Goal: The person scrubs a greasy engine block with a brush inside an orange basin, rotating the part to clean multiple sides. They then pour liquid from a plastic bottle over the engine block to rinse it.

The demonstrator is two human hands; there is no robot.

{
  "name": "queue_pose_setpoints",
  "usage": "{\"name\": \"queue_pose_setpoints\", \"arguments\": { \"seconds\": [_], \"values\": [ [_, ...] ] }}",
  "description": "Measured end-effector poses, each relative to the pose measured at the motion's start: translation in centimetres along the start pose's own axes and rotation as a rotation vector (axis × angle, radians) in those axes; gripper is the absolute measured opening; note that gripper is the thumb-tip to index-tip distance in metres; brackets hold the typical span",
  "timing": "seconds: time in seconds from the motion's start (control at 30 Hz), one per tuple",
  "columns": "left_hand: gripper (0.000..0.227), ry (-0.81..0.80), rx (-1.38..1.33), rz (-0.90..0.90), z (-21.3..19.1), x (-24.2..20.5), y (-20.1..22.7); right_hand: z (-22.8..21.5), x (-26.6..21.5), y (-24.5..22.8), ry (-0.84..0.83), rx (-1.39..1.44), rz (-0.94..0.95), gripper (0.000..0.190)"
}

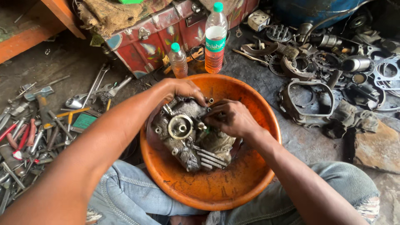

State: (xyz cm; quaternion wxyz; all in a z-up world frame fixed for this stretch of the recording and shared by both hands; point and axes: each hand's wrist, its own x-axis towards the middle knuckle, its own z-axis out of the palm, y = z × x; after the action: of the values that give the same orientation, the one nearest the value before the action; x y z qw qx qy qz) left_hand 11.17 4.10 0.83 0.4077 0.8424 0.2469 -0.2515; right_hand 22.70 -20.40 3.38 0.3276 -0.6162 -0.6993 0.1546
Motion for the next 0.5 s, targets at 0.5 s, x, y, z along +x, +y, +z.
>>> {"name": "queue_pose_setpoints", "arguments": {
  "seconds": [0.5],
  "values": [
    [0.058,0.151,-0.275,-0.002,4.9,-2.8,-6.9,2.8,-0.8,4.7,-0.132,0.084,0.273,0.030]
  ]
}}
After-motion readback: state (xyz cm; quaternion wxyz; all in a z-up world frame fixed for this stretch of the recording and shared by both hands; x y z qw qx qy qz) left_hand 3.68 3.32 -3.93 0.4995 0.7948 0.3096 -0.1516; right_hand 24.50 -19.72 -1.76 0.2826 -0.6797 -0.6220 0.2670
